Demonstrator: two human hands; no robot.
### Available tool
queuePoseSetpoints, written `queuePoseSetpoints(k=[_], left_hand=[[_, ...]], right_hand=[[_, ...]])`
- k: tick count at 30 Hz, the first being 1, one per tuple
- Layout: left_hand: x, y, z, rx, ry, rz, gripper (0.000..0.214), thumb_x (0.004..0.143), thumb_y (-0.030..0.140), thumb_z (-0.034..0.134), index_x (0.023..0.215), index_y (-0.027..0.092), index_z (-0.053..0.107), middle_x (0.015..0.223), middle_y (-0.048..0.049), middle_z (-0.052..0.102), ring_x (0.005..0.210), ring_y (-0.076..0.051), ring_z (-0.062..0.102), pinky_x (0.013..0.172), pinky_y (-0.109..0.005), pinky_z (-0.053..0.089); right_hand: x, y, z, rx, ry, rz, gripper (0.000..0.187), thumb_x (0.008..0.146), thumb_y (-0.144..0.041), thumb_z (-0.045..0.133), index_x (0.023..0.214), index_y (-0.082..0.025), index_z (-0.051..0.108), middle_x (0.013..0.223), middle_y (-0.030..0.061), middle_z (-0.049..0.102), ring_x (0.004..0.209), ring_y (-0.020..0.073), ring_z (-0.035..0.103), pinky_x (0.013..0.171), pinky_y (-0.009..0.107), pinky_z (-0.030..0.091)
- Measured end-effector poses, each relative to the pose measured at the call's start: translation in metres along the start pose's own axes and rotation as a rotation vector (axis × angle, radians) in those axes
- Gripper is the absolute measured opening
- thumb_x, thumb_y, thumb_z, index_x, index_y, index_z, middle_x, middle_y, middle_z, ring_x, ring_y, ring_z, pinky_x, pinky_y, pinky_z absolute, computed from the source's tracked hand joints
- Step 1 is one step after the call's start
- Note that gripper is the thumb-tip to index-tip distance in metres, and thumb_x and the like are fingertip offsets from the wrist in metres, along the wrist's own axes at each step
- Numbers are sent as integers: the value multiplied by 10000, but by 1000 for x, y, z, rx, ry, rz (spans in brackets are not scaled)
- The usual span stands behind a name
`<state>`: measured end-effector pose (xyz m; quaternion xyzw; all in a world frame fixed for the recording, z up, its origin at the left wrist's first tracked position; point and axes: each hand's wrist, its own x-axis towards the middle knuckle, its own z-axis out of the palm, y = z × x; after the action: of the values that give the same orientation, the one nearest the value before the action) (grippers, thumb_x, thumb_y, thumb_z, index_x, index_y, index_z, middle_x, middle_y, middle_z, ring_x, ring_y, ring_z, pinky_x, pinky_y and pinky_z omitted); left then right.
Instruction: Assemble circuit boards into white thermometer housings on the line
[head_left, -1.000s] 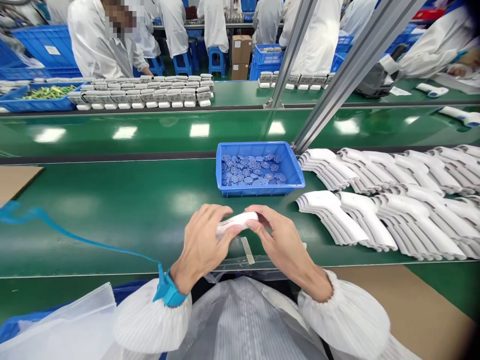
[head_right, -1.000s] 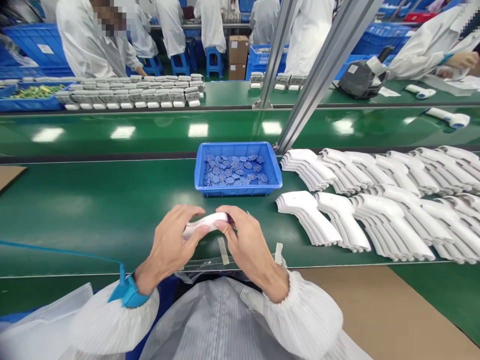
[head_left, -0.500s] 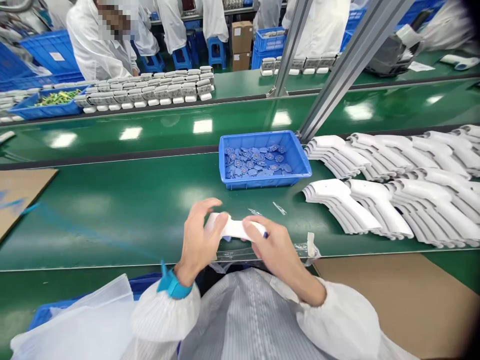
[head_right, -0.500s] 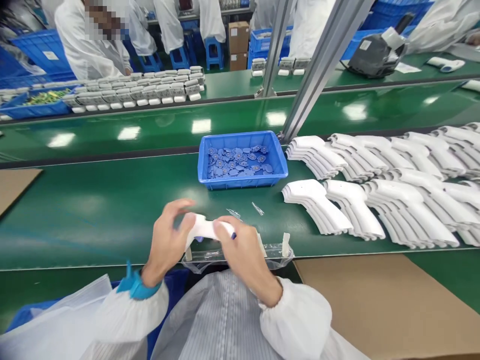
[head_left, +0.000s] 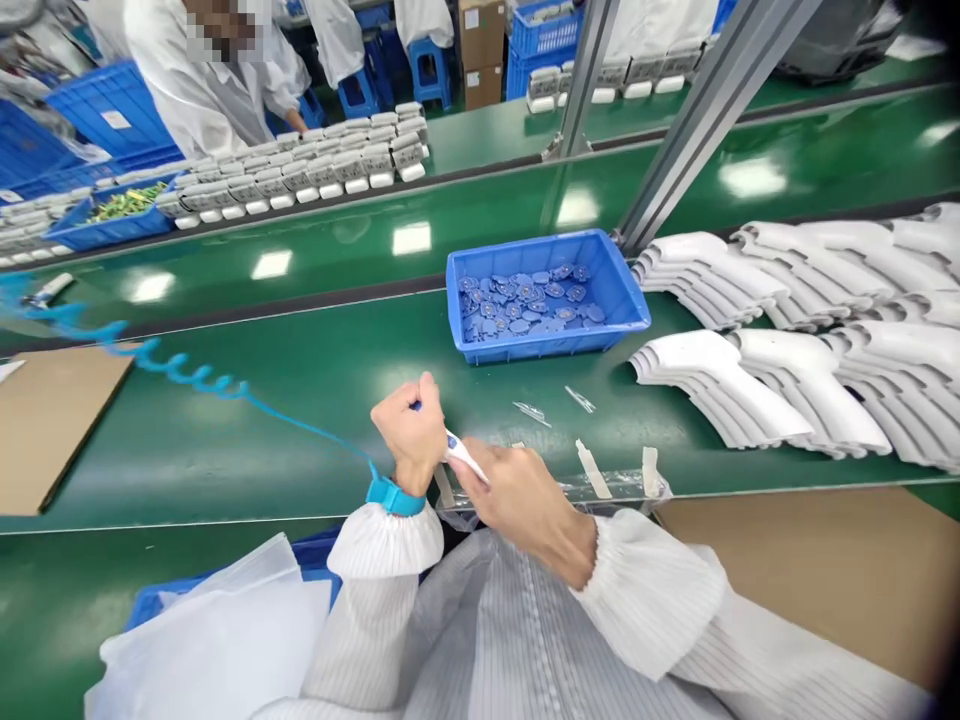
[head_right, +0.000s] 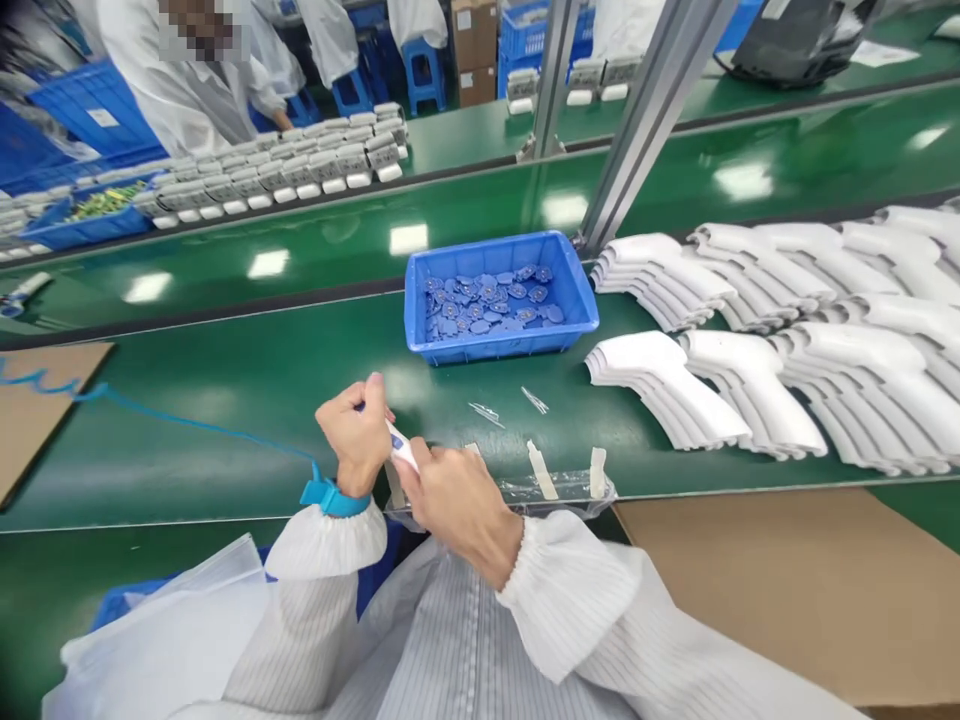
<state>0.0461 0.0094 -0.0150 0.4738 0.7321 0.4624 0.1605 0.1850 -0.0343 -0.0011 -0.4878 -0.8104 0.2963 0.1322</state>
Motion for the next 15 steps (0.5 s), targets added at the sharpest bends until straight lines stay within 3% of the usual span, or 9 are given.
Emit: queuePoseSetpoints(k=[2,4,7,11,15], left_hand=[[-3,3,-9,-79,-150,21,438,895,378,601,527,180,470,544,22,455,554,-111,423,581,-260,363],[-8,4,-21,-286,-391,17,263,814,361,726,723,177,562,696,17,549,633,-113,479,620,-245,401],[-16,4,-38,-577,-645,-29,459,712,312,845,1036,197,540,940,-17,607,766,-126,544,694,-239,451],[-20,10,-48,-611,-696,-24,463,737,319,842,1059,195,533,979,-29,595,822,-134,548,745,-241,453],[-23,17,-54,-292,-733,105,254,892,383,668,1042,195,588,956,-34,619,804,-150,553,747,-268,444]], right_hand=[[-5,11,0,180,21,8,343,1034,-384,413,994,-181,686,731,33,690,611,157,609,591,275,390],[-12,25,-5,408,7,96,322,999,-442,491,1028,-212,714,744,-4,684,619,137,582,589,259,403],[-21,43,-15,644,-61,240,389,917,-521,608,1166,-243,722,850,-11,717,683,142,595,615,256,446],[-22,47,-20,754,-112,292,465,853,-543,679,1195,-233,731,867,3,721,715,155,610,650,276,484],[-22,44,-19,773,-121,327,494,847,-572,669,1164,-201,744,734,3,683,614,151,583,579,285,475]])
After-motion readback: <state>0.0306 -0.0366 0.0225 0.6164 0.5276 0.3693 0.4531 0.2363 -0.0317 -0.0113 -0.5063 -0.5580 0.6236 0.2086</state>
